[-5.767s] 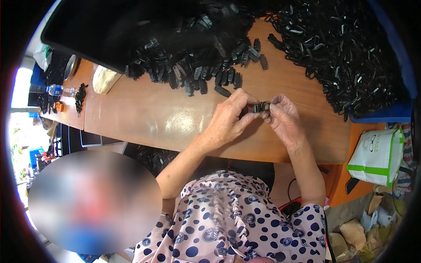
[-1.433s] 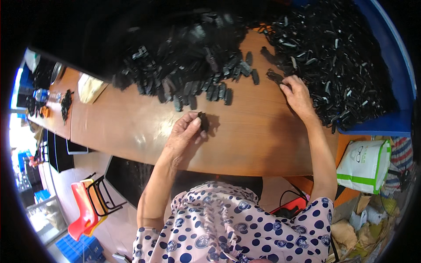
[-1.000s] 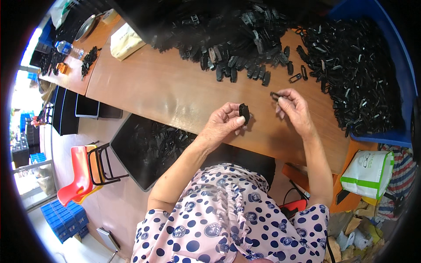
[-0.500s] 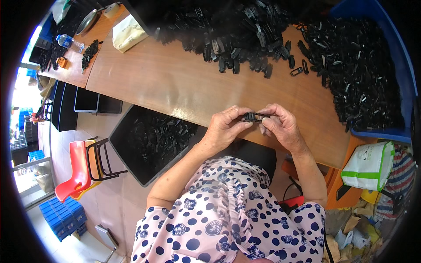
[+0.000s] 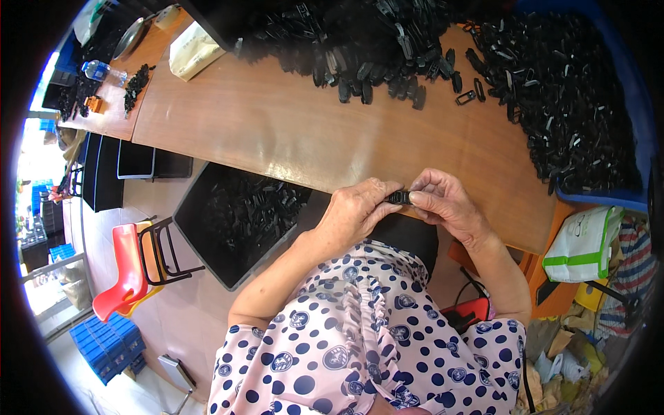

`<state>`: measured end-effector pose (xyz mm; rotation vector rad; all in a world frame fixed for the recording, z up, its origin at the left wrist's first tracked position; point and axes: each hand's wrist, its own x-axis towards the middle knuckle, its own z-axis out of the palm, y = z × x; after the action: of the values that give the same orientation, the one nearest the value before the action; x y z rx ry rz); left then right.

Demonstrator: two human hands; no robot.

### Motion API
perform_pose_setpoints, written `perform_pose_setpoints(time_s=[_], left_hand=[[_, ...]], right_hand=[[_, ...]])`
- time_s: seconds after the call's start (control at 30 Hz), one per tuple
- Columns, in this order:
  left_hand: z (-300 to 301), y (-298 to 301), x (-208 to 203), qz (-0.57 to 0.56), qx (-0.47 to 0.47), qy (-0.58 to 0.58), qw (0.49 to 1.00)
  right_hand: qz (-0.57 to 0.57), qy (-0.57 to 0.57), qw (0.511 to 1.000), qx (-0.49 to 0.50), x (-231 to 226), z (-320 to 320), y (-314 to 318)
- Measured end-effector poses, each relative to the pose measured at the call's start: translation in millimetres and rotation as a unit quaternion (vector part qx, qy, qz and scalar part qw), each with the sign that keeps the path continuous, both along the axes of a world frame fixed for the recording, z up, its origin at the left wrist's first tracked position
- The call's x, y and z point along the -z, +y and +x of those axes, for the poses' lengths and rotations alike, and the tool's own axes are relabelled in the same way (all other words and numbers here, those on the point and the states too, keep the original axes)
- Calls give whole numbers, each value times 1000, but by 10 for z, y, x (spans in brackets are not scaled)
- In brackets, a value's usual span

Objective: The person repeatedly picks up plastic buckle components from the table, snaps the pieces together by hand to assemble them, and drops the assembled buckles into a container below the table.

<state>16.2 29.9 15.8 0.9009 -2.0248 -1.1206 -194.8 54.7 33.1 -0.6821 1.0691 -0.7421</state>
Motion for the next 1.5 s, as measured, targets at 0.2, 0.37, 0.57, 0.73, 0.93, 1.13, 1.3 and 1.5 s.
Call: perform_pose_setpoints(time_s=[0.2, 0.37, 0.57, 0.73, 0.93, 1.13, 1.3, 1.5], left_hand=[[40, 0, 7, -44, 72, -39, 996], [-13, 4, 113, -24, 74, -37, 996], [-151, -53, 128, 96, -4, 57, 994], [-272, -102, 98, 354, 44, 247, 901], [-514, -209, 81, 388, 52, 251, 886], [-727, -596, 169, 343, 48, 212, 914], [-915, -1411, 125, -26, 32, -112, 993], [-1199, -1800, 176, -443, 172, -333, 814]], right_hand=[[42, 1, 998, -44, 79, -51, 49], [85, -6, 995, -45, 155, -61, 46], [80, -125, 989, -24, 154, 11, -9], [12, -228, 965, -131, 120, -48, -50], [-35, -254, 967, 0, 303, -114, -14], [-163, 80, 977, -109, 468, -572, -297], [-393, 648, 649, -63, 258, -1073, -1062], [-437, 723, 512, -157, 386, -1297, -1463]])
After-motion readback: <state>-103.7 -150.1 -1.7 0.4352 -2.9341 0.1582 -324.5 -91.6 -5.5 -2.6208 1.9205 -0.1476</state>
